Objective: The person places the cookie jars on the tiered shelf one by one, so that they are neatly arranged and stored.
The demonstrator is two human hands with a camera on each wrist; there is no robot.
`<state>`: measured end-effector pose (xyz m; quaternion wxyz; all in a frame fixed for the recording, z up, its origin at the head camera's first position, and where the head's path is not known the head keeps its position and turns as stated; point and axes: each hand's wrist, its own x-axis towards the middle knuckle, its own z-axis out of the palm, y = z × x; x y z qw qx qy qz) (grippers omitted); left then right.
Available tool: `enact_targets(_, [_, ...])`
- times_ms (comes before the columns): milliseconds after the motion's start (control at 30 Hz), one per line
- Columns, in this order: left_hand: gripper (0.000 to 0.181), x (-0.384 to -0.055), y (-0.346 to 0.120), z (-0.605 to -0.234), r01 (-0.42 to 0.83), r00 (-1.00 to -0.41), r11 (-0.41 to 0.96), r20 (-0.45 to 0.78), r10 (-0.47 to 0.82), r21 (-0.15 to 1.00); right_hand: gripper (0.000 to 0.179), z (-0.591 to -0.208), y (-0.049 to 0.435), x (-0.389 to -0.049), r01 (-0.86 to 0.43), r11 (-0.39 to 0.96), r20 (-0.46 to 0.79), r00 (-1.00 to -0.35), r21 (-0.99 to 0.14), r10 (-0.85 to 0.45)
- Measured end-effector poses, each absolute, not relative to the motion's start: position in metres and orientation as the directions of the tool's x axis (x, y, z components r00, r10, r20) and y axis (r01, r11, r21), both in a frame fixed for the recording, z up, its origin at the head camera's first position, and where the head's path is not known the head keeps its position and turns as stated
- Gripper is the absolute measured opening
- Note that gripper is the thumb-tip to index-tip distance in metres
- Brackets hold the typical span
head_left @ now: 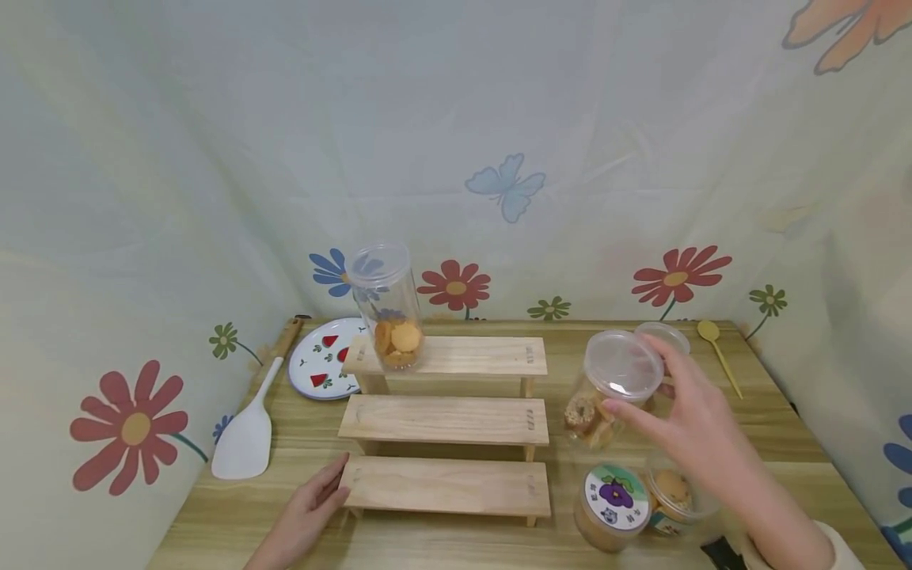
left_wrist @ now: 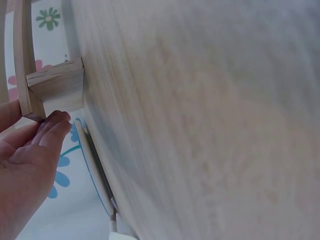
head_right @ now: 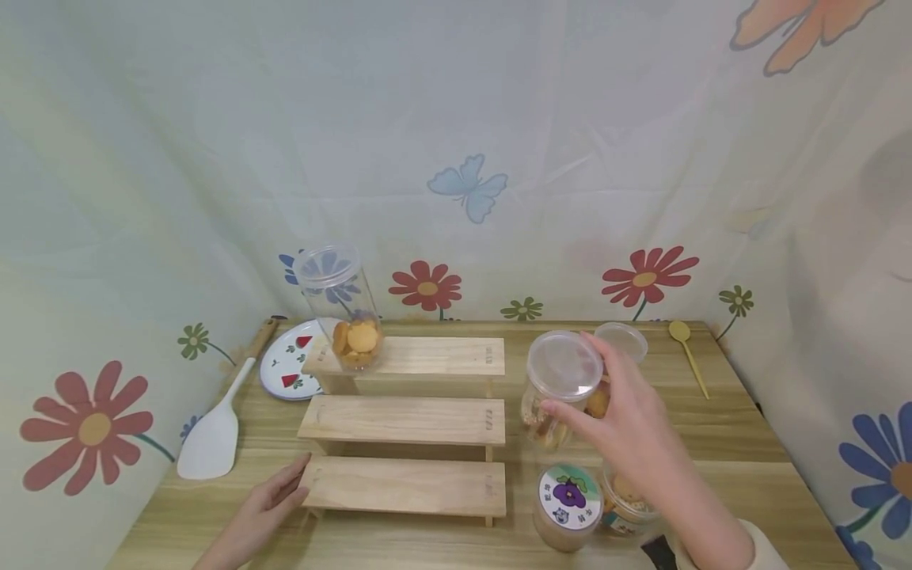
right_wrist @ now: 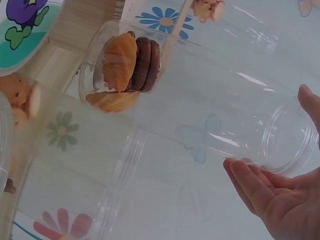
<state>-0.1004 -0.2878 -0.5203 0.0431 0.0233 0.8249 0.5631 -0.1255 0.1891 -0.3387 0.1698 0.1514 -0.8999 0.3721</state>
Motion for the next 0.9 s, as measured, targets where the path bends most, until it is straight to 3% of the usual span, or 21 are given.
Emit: enact_targets(900, [0.050,-0.102,-0.289,-0.522,-0.003,-0.994,0.371,-0.042,0.097,0.928,0.086,-0.309,0.166,-0.128,-0.508,0.620,0.515,-0.836,-0.598,-0.188])
